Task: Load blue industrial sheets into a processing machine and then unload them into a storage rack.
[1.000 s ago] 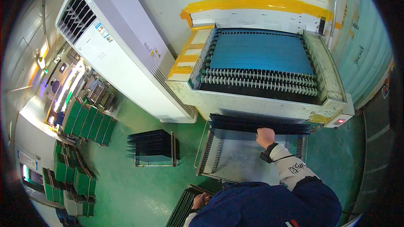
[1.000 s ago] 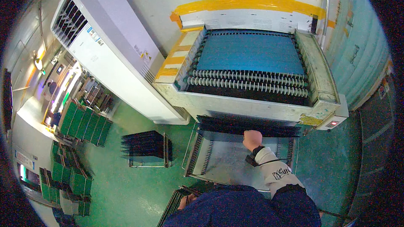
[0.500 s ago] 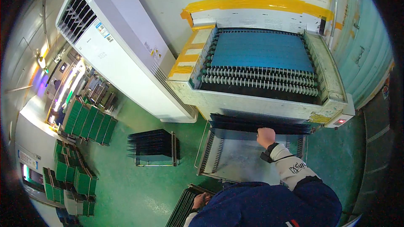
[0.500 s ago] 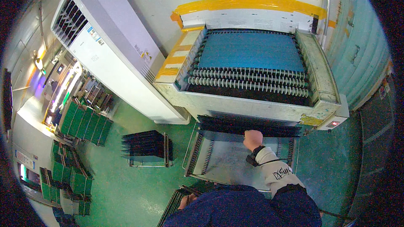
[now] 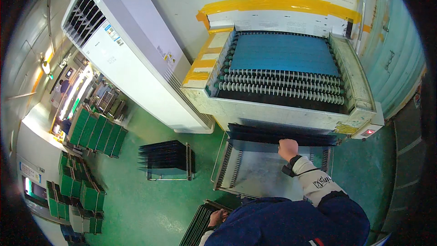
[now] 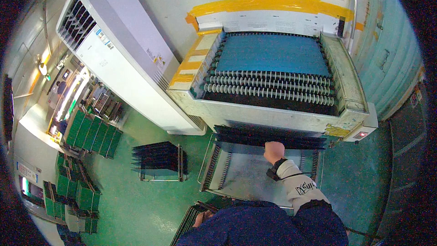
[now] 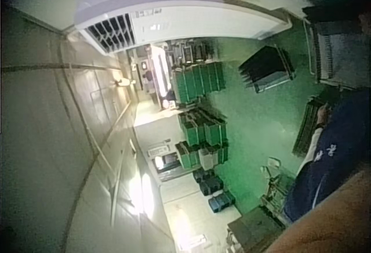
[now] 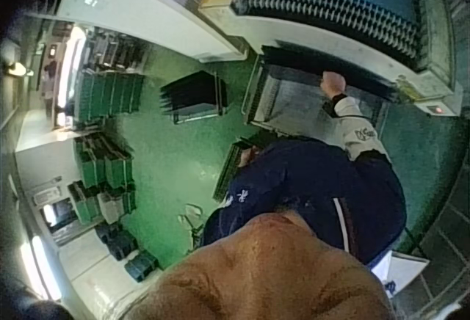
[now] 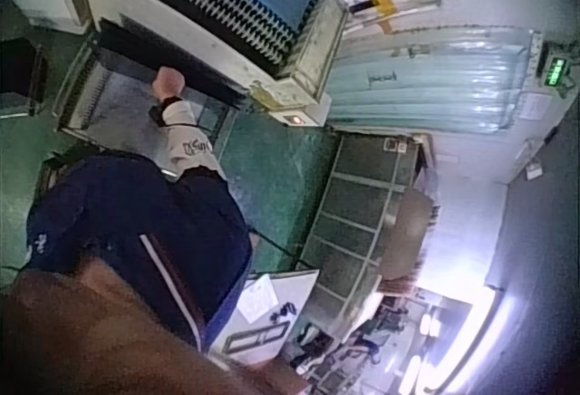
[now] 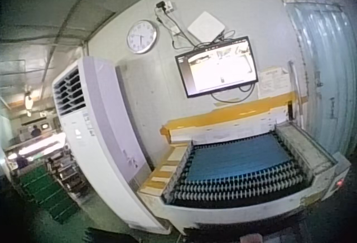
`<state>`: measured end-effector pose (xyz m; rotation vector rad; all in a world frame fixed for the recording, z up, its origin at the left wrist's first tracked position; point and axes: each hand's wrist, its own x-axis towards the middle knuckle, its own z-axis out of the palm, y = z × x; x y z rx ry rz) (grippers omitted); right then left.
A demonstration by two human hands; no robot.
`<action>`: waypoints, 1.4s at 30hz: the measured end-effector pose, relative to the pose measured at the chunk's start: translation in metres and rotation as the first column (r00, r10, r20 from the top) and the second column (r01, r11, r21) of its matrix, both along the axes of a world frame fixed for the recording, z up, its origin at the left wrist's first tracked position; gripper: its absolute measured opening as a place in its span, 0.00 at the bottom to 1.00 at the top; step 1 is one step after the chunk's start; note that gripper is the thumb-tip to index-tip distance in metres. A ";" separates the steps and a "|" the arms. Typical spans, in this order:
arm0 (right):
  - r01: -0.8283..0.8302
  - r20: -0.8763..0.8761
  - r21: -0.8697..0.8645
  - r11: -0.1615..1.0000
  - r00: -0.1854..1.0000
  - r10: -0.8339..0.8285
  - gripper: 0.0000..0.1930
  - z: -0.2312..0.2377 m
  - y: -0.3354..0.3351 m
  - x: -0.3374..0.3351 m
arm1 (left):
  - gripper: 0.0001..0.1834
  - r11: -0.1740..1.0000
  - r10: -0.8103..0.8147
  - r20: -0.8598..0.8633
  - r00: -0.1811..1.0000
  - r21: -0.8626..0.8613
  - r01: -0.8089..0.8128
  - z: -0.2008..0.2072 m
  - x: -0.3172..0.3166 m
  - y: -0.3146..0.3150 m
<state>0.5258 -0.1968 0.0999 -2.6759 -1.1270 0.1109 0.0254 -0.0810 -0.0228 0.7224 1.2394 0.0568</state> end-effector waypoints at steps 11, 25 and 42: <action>-0.005 -0.008 -0.025 1.000 1.000 0.005 0.08 0.001 0.001 -0.001 | 0.14 0.987 0.065 -0.005 0.998 -0.149 -0.065 -0.033 -0.013 0.005; 0.022 -0.008 -0.029 0.999 1.000 -0.022 0.07 0.000 -0.004 0.001 | 0.13 0.991 0.061 0.048 0.997 -0.122 -0.055 -0.011 -0.002 0.002; 0.027 -0.011 -0.053 0.998 1.000 -0.027 0.08 -0.004 -0.006 0.003 | 0.12 0.974 -0.187 -0.172 0.967 0.096 0.205 0.028 0.021 -0.003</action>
